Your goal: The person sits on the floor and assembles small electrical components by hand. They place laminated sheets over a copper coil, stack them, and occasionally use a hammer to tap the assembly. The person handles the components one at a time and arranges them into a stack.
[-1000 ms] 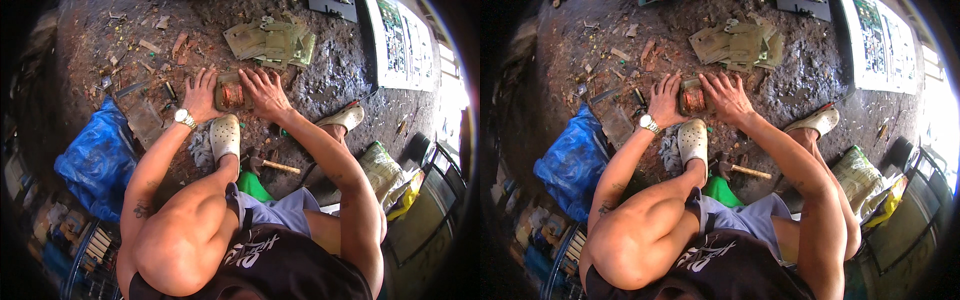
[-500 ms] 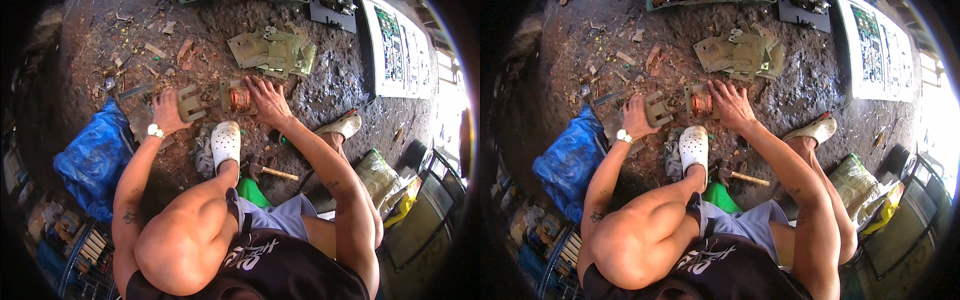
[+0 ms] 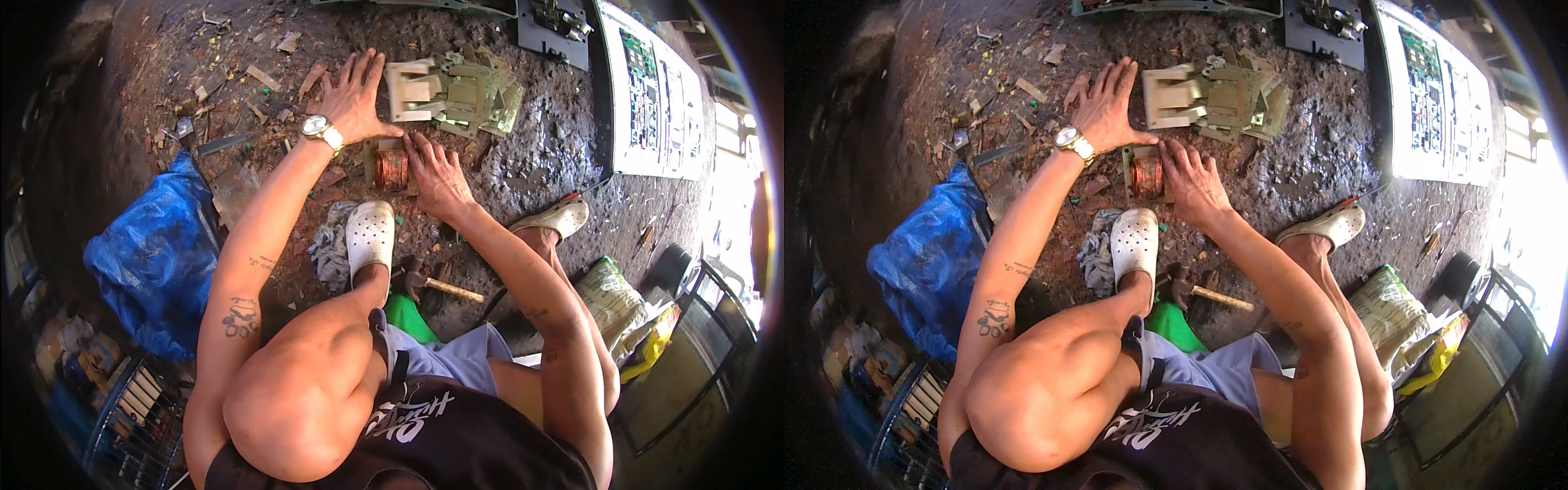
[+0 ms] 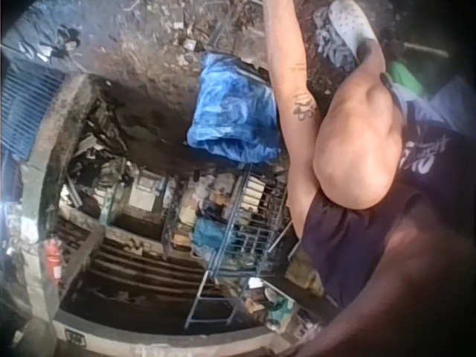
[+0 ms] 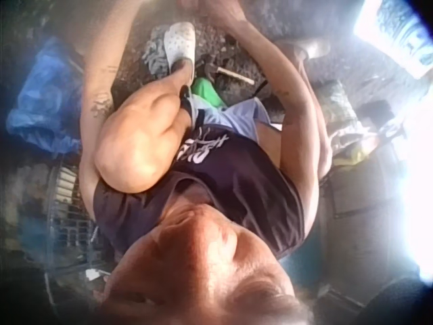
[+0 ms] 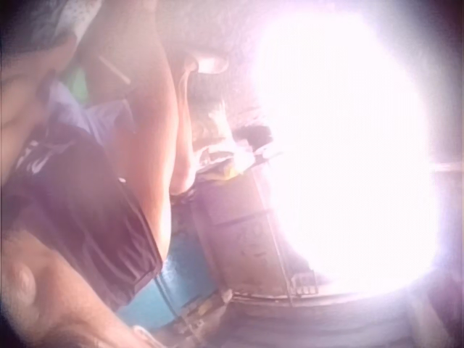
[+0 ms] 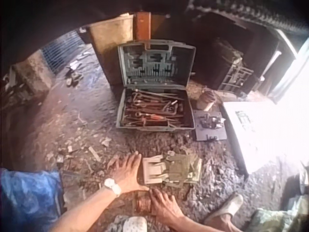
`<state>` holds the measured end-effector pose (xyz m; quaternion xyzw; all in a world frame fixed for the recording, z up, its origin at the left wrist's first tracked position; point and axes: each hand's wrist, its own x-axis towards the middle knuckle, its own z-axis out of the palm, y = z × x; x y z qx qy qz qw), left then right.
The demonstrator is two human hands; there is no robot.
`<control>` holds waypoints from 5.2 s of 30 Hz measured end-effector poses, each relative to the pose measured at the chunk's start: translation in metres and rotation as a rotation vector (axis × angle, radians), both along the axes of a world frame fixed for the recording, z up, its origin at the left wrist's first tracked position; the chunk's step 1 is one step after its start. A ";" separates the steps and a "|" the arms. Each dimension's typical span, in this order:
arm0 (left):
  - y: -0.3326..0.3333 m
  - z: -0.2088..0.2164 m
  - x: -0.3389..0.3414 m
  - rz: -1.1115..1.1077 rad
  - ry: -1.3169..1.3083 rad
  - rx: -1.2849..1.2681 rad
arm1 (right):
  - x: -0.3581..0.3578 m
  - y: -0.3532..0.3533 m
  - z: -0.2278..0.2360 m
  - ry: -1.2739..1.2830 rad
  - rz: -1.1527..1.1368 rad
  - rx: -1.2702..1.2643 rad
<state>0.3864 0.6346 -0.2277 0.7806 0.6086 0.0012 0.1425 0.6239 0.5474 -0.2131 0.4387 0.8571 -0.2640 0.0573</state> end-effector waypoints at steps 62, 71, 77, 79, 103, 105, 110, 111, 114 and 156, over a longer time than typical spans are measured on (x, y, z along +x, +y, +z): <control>-0.112 -0.037 -0.008 -0.125 -0.119 -0.210 | 0.037 -0.022 -0.051 0.422 -0.776 -0.380; -0.109 -0.040 -0.008 -0.142 -0.125 -0.255 | 0.135 -0.015 -0.031 0.428 -1.034 -0.226; -0.121 -0.047 -0.022 -0.114 -0.165 -0.170 | 0.205 0.044 0.030 0.424 -0.900 -0.436; -0.122 -0.047 -0.016 -0.131 -0.162 -0.173 | 0.181 0.047 0.031 0.216 -0.973 -0.341; -0.126 -0.045 -0.011 0.342 -0.366 -0.468 | 0.002 -0.008 -0.075 0.116 -0.451 -0.281; -0.124 -0.039 -0.012 0.323 -0.390 -0.397 | 0.004 -0.011 -0.077 0.176 -0.474 -0.236; -0.125 -0.035 -0.012 0.326 -0.372 -0.379 | 0.011 -0.010 -0.086 0.349 -0.659 -0.599; -0.124 -0.040 -0.013 0.337 -0.382 -0.388 | 0.016 -0.004 -0.086 0.378 -0.635 -0.638; -0.131 -0.053 -0.021 0.340 -0.362 -0.414 | 0.039 0.002 -0.074 0.496 -0.644 -0.616; -0.114 -0.018 -0.002 -0.052 0.006 -0.251 | 0.011 0.007 -0.044 0.035 0.015 -0.039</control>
